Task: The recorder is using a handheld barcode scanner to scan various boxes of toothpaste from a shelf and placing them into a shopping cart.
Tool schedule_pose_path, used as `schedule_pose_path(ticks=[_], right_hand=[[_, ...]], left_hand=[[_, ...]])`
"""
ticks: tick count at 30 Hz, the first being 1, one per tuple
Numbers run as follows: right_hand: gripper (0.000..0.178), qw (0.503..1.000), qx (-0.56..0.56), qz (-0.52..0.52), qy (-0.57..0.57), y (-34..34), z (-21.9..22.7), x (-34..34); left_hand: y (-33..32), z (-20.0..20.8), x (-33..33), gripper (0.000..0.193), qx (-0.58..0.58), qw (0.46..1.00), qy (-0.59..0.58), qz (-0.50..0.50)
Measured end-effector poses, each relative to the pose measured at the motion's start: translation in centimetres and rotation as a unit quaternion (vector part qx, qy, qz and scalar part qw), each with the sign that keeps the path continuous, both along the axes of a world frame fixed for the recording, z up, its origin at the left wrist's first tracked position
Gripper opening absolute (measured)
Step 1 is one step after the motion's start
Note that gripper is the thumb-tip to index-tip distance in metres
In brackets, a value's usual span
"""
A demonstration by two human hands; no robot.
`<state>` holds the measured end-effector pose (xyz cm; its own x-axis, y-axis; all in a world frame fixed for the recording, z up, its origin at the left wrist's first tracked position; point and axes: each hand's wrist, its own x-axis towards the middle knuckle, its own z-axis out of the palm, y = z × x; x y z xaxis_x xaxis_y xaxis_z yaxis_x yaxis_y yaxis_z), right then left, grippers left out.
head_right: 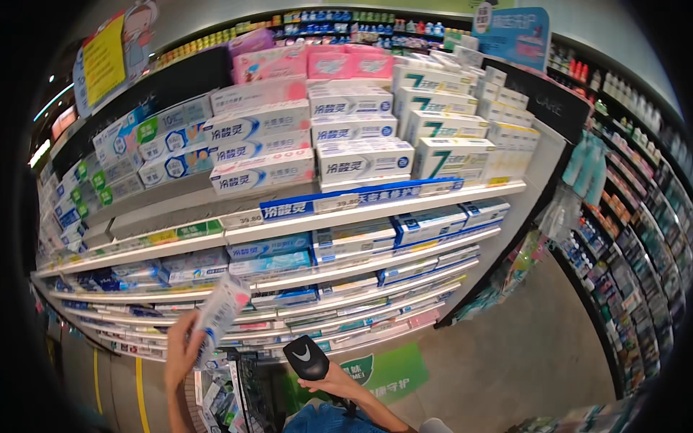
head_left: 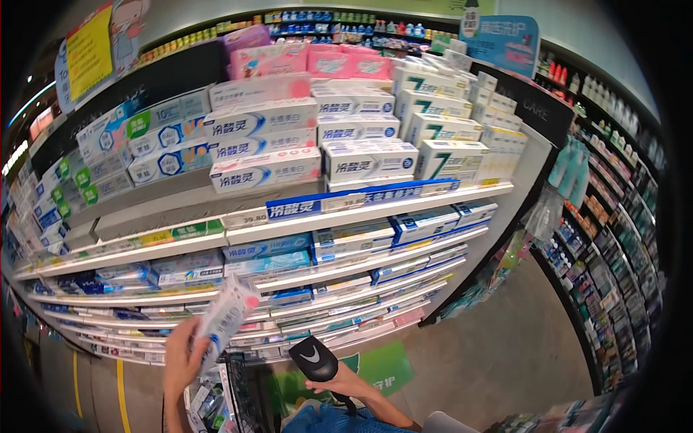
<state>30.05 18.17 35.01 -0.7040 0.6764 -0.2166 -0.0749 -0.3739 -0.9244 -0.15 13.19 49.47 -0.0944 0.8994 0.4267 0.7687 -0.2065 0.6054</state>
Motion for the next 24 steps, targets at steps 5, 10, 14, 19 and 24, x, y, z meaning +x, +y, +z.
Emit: schedule_pose_path(ticks=[5,10,14,19,24], right_hand=[[0.032,0.999,0.004,-0.024,0.023,0.1,1.0,0.6],[0.032,0.995,0.062,-0.072,0.002,-0.3,1.5,1.4],[0.034,0.991,0.063,-0.119,0.010,-1.0,0.6,1.9],[0.034,0.984,0.021,-0.176,0.031,-1.2,0.6,3.4],[0.030,0.985,0.043,-0.161,0.037,-0.7,0.4,3.4]], left_hand=[[6.9,11.3,4.7,0.044,0.128,0.969,0.212,-0.006],[17.7,13.9,5.7,0.042,0.180,0.944,0.276,-0.029],[21.0,13.4,3.9,0.040,0.142,0.934,0.323,-0.055],[23.2,11.8,4.0,0.039,0.097,0.942,0.303,-0.104],[24.3,12.7,3.9,0.040,0.065,0.950,0.291,-0.091]])
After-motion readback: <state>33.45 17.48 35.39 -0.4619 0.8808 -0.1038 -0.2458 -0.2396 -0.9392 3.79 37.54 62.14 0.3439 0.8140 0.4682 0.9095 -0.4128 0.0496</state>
